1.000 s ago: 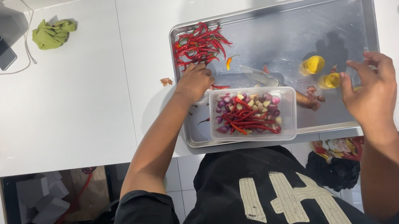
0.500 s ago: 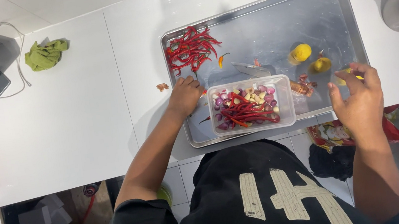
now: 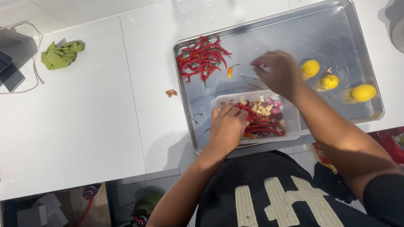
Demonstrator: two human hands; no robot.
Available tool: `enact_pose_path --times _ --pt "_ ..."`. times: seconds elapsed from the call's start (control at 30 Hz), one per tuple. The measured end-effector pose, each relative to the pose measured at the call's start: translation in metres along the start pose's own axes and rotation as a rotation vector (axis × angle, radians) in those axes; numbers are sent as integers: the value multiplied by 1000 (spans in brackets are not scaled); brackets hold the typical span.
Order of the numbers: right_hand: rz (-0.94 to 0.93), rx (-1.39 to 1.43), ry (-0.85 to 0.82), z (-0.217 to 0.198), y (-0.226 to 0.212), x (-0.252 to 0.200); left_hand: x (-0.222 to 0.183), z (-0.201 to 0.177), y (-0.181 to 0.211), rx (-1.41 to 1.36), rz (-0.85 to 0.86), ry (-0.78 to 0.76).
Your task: Adjusting oven controls and then sorting red chilies and yellow fruits on a tray, transferring chilies into a container.
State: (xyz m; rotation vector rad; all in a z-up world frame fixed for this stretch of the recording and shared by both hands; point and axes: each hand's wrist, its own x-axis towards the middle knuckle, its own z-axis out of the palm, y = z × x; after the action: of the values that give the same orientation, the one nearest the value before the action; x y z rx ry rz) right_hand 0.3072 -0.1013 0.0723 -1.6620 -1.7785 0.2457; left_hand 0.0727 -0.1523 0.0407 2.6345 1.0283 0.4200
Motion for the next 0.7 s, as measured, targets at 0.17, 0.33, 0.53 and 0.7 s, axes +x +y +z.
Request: enact_pose_path --times 0.17,0.33,0.53,0.7 --pt "205 -233 -366 118 28 82 -20 -48 24 -104 -123 -65" --pt "333 -307 -483 156 36 107 -57 -97 22 -196 -354 141" --pt "430 -309 -503 122 15 98 -72 -104 14 -244 -536 254" --pt "252 -361 -797 9 -29 82 -29 -91 6 -616 -547 448"
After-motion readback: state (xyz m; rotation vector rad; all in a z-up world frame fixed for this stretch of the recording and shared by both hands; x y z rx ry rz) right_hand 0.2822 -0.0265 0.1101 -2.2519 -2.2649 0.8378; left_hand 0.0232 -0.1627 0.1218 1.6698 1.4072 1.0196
